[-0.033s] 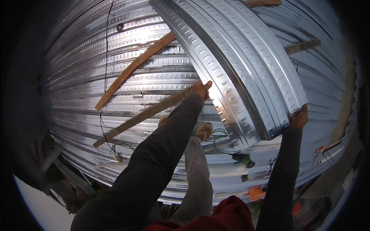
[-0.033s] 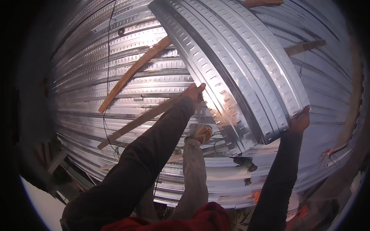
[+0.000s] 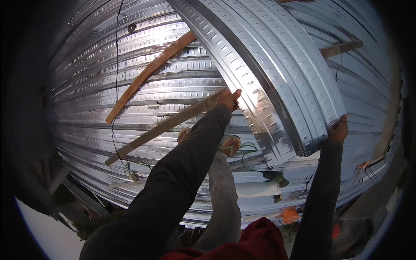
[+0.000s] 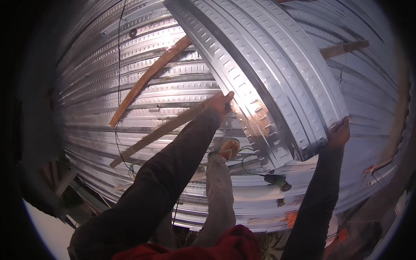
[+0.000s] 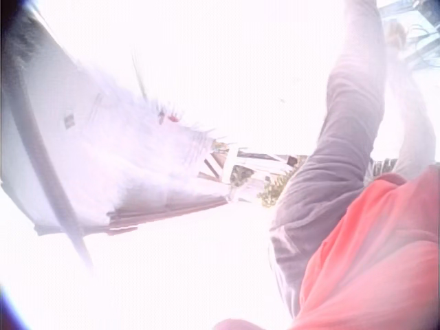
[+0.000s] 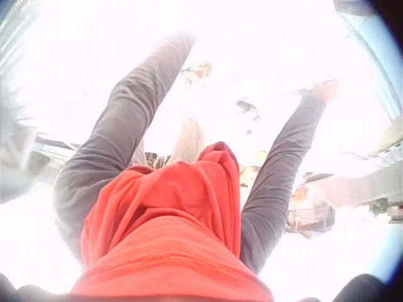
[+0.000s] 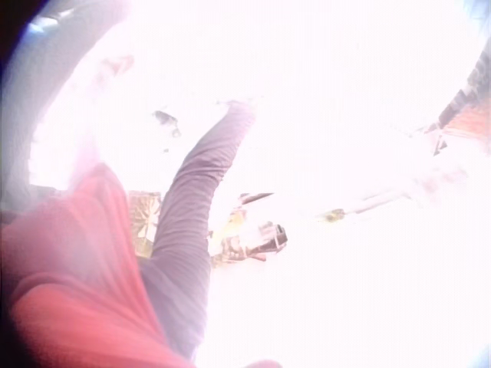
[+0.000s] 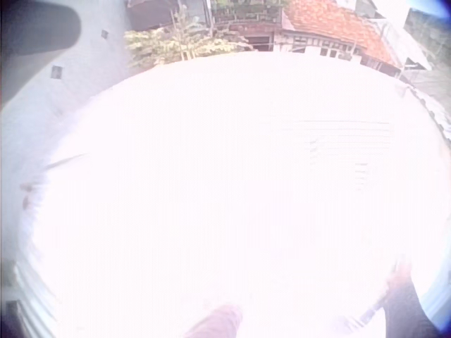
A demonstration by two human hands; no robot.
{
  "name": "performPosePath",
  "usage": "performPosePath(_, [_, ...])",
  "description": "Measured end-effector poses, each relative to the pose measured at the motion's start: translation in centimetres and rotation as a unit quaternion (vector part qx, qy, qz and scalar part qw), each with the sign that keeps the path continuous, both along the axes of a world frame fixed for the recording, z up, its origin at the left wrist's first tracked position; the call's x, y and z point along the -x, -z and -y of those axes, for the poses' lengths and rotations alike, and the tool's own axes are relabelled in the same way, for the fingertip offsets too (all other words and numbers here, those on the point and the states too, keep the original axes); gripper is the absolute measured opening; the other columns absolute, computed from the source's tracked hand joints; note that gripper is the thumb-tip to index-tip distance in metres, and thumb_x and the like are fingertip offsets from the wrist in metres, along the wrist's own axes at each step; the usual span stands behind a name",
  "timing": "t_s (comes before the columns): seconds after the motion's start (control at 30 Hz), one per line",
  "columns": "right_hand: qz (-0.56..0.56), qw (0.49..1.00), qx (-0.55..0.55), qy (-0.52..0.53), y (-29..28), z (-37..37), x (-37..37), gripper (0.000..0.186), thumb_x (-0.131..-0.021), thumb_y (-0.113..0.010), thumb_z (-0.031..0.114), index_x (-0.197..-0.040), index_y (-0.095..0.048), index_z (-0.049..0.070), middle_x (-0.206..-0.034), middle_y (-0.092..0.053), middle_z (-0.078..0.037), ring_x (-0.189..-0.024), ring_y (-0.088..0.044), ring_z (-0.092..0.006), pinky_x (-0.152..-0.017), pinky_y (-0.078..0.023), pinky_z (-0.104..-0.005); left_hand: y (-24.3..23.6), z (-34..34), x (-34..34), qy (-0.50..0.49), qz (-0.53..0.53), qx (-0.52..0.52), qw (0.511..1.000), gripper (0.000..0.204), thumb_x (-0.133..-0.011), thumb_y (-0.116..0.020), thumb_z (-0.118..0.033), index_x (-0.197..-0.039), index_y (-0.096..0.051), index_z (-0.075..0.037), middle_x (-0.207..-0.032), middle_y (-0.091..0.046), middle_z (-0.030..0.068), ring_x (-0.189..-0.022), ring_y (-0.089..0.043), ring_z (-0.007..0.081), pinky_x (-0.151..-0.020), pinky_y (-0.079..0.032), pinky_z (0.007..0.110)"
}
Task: The person places a corrugated metal roofing sheet onto the roof frame, aligns it with existing sheets, and then uses a power grinder to cut a section of a metal sheet.
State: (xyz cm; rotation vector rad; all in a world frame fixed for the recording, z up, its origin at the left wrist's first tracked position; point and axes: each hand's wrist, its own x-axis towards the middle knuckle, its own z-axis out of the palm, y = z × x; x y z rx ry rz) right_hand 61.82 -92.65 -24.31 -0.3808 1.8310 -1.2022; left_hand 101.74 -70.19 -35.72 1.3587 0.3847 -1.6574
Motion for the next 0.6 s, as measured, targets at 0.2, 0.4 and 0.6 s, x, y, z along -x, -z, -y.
performPosePath(0.2, [-0.097, 0.985, -0.093, -0.105, 8.1, -0.1, 5.3, 0.038, -0.098, -0.062, 0.044, -0.089, -0.059, 0.007, -0.074, -0.059, -0.002, -0.058, -0.056, -0.0104, -0.047, -0.043, -0.0260, 7.4, -1.4, 6.1, -0.014, -0.015, 0.005, 1.000, 0.020, -0.091, -0.073, -0.024, -0.105, -0.065, -0.011, -0.100, -0.066, -0.0016, -0.090, -0.060, 0.0126, -0.084, -0.049, 0.032])
performPosePath(0.4, [-0.151, 0.968, -0.174, -0.095, 14.3, 2.4, 14.6, 0.065, -0.094, -0.060, 0.057, -0.115, -0.057, -0.004, -0.091, -0.065, -0.011, -0.076, -0.066, -0.0195, -0.060, -0.053, -0.0323, 10.0, -1.6, 10.2, 0.051, 0.002, -0.001, 0.999, 0.033, -0.087, -0.078, -0.032, -0.109, -0.064, -0.011, -0.101, -0.065, -0.0003, -0.095, -0.057, 0.0154, -0.088, -0.046, 0.036])
performPosePath(0.6, [-0.427, 0.886, -0.085, -0.158, 14.3, -4.0, 8.5, 0.098, -0.088, -0.059, 0.068, -0.145, -0.036, -0.008, -0.144, -0.044, -0.026, -0.131, -0.048, -0.0336, -0.107, -0.040, -0.0451, 6.8, -7.7, 5.6, 0.195, 0.045, -0.173, 0.964, 0.114, -0.077, -0.082, -0.051, -0.157, -0.016, -0.004, -0.155, -0.033, 0.0198, -0.137, -0.038, 0.0399, -0.100, -0.046, 0.048])
